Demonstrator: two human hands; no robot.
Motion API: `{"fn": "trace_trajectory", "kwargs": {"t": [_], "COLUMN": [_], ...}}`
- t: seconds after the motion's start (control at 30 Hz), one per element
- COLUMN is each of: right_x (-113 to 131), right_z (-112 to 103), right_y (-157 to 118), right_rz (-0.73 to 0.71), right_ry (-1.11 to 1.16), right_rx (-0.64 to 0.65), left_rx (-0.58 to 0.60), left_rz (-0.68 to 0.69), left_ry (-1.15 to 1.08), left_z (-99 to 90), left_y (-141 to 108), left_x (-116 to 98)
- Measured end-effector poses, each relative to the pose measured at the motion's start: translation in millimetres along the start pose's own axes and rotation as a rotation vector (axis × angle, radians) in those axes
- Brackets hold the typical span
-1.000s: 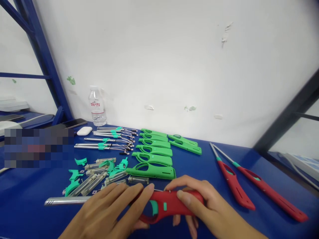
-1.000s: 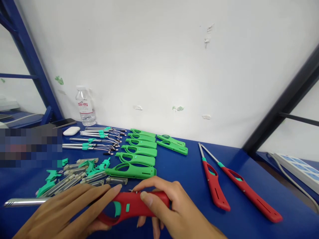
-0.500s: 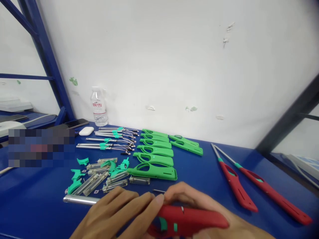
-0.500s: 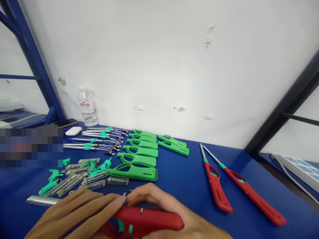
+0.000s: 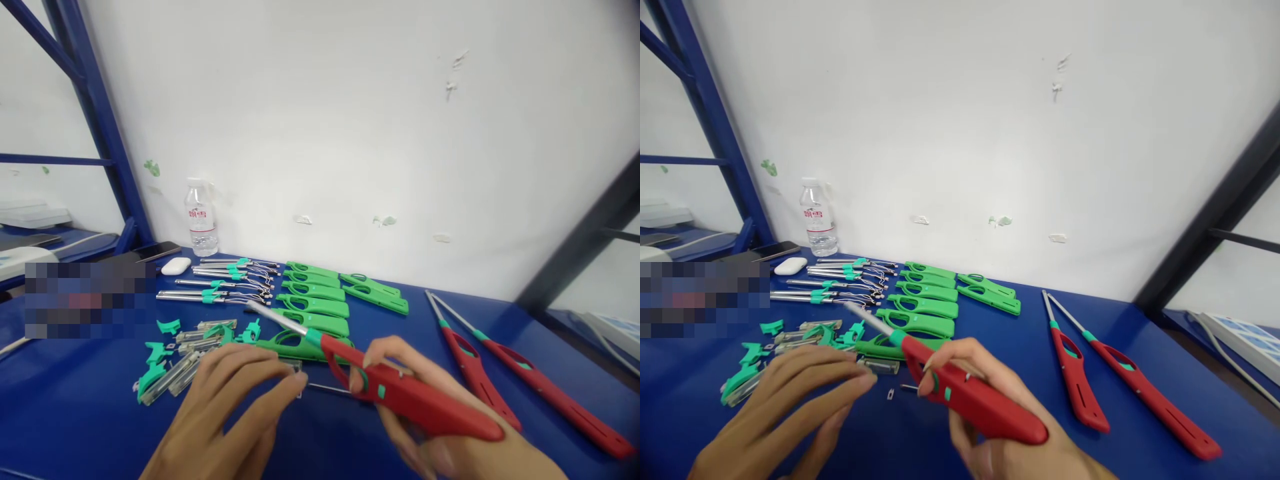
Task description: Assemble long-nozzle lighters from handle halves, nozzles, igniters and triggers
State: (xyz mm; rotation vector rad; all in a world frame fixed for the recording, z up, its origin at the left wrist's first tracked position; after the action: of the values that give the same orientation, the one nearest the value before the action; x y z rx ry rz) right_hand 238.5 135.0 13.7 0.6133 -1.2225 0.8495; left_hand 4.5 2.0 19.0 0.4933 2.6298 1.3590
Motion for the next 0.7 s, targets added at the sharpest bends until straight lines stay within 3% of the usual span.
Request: {"fn": "trace_trajectory", "kwargs": {"t": [0.1, 0.2, 0.3, 0.37, 0.47, 0.6, 0.7], "right_x": [12.7, 18.5, 15.7, 12.7, 13.9, 30.7, 45.8], "right_z": [-4.9, -3.8, -5.8, -9.5, -18.1, -27.6, -37.1], "right_y": [-10.0, -14.4, -13.3, -12.8, -14.8, -18.4, -21.3], "right_rz": [-0.153, -0.212, -0.181, -0.171, -0.212, -0.276, -0.390], "right_ry": [-0.129, -0.097, -0.072, -0.078, -0.173, -0.637, -1.178], "right_rx": [-0.115, -0.170, -0.177, -0.167, -0.215, -0.357, -0.596], "left_rx": [0.052, 0.083, 0.033, -0.089, -0.083, 0.016, 0.102], "left_rz": [0.057, 0.104, 0.134, 0.144, 0.132, 0.088, 0.062], "left_ry": [-0.083, -0.107, -0.105, -0.112, -0.138, -0.160, -0.183], "left_z": [5.5, 13.8, 24.8, 29.8, 38.3, 35.0, 30.6], "left_y": [0.7, -1.0, -4.4, -8.4, -13.2, -12.8, -11.3], "left_x": [-3.5, -7.7, -8.2, -6.6, -4.6, -5.0, -7.1]}}
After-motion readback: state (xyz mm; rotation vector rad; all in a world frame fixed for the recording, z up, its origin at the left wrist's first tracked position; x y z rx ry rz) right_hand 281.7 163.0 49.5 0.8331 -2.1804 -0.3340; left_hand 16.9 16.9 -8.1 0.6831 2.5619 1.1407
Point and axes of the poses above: each hand's wrist, its own y-axis towards the middle knuckle, its own z-axis out of the palm, x = y × z, the point moved 4 cm from there along y, towards the middle knuckle, and after that the axes turned 7 degrees about y, right-handed, at the moved point
